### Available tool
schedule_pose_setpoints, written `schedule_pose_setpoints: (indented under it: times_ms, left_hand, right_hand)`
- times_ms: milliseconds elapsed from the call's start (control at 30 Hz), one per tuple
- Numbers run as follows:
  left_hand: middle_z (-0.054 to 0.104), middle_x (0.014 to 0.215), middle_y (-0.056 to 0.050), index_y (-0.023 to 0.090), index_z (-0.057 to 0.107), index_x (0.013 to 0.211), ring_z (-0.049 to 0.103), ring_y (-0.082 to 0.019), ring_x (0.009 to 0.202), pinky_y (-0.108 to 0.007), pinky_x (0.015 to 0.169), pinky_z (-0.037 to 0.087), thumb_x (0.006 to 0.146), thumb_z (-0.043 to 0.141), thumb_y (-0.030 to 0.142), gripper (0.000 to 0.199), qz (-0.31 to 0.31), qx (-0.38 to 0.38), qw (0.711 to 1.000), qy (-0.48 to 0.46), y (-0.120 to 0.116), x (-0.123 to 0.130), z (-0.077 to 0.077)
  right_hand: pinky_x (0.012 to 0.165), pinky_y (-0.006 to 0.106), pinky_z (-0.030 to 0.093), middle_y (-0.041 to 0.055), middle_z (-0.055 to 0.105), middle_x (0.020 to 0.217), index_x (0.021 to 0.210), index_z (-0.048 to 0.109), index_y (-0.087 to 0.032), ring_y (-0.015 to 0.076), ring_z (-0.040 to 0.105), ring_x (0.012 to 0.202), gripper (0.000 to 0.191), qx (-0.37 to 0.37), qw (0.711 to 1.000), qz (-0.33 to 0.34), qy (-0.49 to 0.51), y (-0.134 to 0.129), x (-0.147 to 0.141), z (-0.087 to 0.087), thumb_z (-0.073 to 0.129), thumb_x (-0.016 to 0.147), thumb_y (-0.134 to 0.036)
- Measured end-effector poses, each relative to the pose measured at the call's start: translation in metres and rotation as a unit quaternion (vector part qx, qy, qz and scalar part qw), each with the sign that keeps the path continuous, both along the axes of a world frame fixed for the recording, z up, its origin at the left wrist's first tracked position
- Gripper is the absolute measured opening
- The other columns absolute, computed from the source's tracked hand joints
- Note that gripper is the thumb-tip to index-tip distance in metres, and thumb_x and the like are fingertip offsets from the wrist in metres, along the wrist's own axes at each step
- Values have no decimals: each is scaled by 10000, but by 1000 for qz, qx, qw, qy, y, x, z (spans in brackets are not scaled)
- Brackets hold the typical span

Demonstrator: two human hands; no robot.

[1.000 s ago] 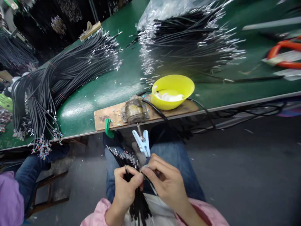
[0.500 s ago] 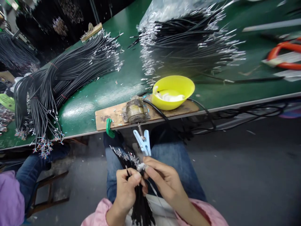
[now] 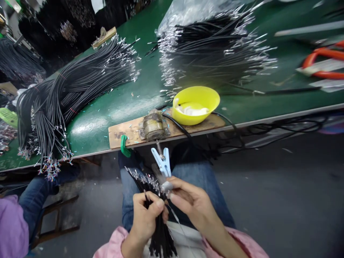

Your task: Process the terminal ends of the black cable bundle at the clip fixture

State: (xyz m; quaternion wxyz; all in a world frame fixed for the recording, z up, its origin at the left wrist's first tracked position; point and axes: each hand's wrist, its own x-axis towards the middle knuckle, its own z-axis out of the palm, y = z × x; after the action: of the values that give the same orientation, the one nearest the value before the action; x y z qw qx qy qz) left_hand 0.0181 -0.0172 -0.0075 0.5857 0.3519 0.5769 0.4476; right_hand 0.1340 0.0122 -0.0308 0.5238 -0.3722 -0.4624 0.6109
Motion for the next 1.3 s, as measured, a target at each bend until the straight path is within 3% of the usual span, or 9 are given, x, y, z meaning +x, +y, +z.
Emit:
schedule_pose_setpoints:
  times_ms: [300,500,633,767,900,1000,1100,1200,1300]
  left_hand:
    - [467,372,26,161,513,446,416,-88,338,-227,376,334,591,670,627,512,18,-13,1000,16,-1,3,-7]
    - [450,351,45,153,531,498,400,-76,336,-201,363,314,591,694,600,485,54,-21,997,-50,-4,3,-15]
    - [453,342,29,143,523,476,397,-70,305,-189,333,290,557,706,614,512,48,-42,992,-105,-5,6,-16]
    - [469,368,16,149,493,449,388,-62,303,-191,326,301,566,693,622,527,44,-26,995,-82,-3,5,-7]
    - [472,394,4,151,482,409,418,-79,357,-218,372,356,613,667,612,537,-1,-14,1000,-2,-2,2,1]
    - [460,372,22,147,521,455,404,-80,339,-228,369,333,573,697,609,508,24,-25,999,-10,-6,1,-6]
    - [462,363,32,147,545,497,397,-79,335,-235,382,332,573,718,571,465,26,-31,999,-16,-11,3,-18]
    - [473,371,32,148,558,503,411,-83,350,-238,400,347,590,726,536,431,25,-31,999,-15,-13,3,-23]
    - [482,376,21,145,589,514,424,-92,362,-243,410,356,626,691,557,438,18,-25,999,-12,-12,0,-21]
  right_hand:
    - [400,215,458,-9,528,558,654,618,-188,128,533,458,257,-17,1000,13,-14,0,-2,-3,631,767,-419]
    - [416,232,399,-15,484,474,498,536,-196,124,455,448,334,64,985,-84,-134,-2,-4,0,598,799,-329]
    - [365,231,396,-16,520,495,603,566,-197,121,478,395,334,-23,999,-9,-23,-2,-3,-3,568,812,-459]
    - [409,226,419,-19,521,500,665,609,-189,120,487,436,348,-74,997,-24,-1,1,2,-6,578,791,-512]
    - [464,229,433,2,549,575,649,635,-182,129,518,508,282,-9,1000,8,-27,2,4,-2,656,751,-443]
    - [440,228,407,-13,516,554,609,582,-193,123,490,483,279,2,1000,1,-6,-1,0,1,622,792,-401]
    - [426,230,377,-26,480,555,600,517,-208,123,465,484,267,34,997,-72,-13,-6,-7,1,574,835,-322]
    - [502,250,386,-17,490,604,656,538,-209,137,475,558,181,138,972,-170,-88,-10,-11,0,542,828,-154]
    - [591,282,399,-5,526,635,701,568,-209,152,490,621,167,207,957,-169,-115,-9,-9,1,530,816,-95]
